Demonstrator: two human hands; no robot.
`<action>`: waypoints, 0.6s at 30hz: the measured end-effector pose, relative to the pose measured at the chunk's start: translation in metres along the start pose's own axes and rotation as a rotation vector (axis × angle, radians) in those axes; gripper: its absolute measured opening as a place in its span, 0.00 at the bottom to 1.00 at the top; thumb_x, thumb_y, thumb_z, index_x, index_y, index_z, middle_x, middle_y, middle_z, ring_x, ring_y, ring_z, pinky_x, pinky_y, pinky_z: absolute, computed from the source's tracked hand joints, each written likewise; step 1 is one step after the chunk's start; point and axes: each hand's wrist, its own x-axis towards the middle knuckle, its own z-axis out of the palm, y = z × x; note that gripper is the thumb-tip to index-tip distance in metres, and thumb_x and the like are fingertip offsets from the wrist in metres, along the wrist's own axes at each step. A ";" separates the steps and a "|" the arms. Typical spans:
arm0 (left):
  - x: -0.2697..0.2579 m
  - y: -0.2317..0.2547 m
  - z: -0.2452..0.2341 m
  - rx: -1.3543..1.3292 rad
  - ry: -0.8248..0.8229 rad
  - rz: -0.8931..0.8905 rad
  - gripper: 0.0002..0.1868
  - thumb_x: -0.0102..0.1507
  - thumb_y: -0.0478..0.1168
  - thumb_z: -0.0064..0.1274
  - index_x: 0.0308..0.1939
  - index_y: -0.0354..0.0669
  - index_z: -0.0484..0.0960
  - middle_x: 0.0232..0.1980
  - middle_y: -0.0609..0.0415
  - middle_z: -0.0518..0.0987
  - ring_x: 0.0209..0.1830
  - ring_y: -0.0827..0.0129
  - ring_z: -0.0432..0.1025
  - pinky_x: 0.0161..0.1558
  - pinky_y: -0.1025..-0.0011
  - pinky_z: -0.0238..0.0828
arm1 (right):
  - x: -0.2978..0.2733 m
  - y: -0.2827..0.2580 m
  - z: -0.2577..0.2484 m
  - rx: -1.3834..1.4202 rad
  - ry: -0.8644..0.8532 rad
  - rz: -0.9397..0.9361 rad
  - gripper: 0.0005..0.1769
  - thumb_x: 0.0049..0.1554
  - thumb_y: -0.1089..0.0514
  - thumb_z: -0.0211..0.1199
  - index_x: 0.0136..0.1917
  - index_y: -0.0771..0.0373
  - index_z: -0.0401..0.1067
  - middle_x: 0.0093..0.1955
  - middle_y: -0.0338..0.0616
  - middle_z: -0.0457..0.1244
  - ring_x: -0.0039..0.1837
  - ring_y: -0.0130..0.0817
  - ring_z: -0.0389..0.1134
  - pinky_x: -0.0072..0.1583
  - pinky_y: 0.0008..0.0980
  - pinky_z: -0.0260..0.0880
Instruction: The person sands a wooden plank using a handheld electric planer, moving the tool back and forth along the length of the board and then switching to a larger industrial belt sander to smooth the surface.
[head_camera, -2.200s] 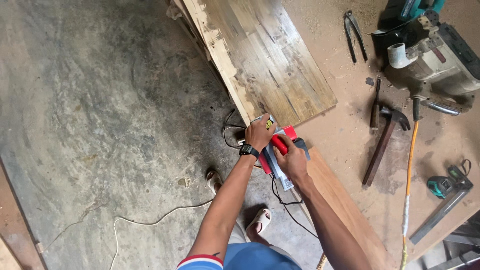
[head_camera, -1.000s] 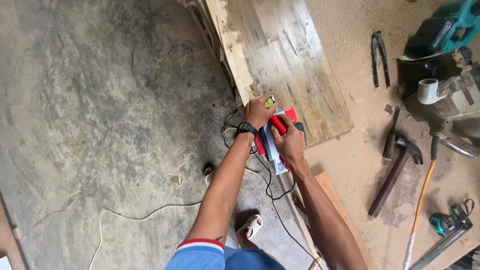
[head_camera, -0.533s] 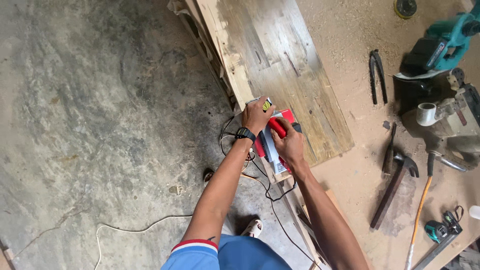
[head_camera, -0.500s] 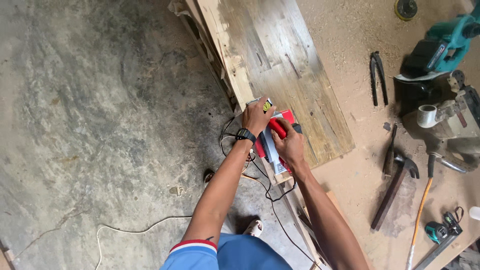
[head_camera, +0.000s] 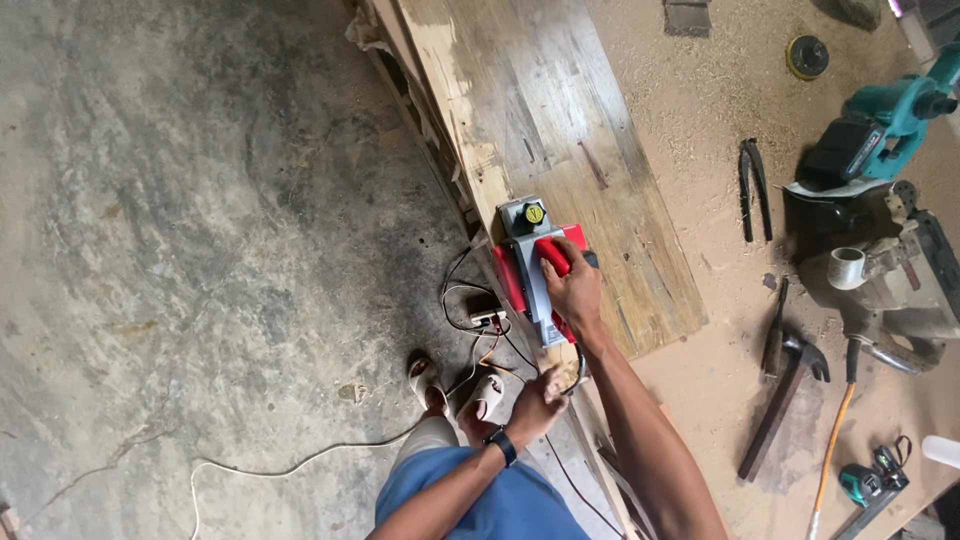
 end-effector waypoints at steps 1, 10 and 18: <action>0.000 -0.005 0.008 0.040 -0.088 0.078 0.33 0.60 0.52 0.52 0.69 0.51 0.71 0.53 0.43 0.84 0.46 0.48 0.80 0.51 0.56 0.70 | 0.003 0.000 0.001 0.007 -0.012 -0.007 0.25 0.54 0.52 0.69 0.66 0.45 0.74 0.57 0.51 0.71 0.56 0.63 0.73 0.56 0.53 0.74; -0.027 0.003 0.014 -0.094 -0.148 -0.160 0.51 0.53 0.61 0.47 0.79 0.59 0.49 0.39 0.58 0.84 0.40 0.52 0.75 0.44 0.53 0.66 | 0.024 0.005 0.008 -0.091 -0.012 -0.094 0.23 0.56 0.48 0.64 0.65 0.46 0.71 0.40 0.51 0.72 0.36 0.48 0.72 0.49 0.45 0.70; -0.012 -0.025 0.025 -0.287 -0.499 -0.174 0.07 0.67 0.47 0.47 0.39 0.50 0.73 0.31 0.56 0.79 0.21 0.76 0.66 0.23 0.75 0.60 | 0.031 -0.018 -0.002 0.008 -0.108 -0.043 0.25 0.60 0.50 0.64 0.69 0.53 0.69 0.46 0.53 0.73 0.32 0.35 0.70 0.47 0.37 0.77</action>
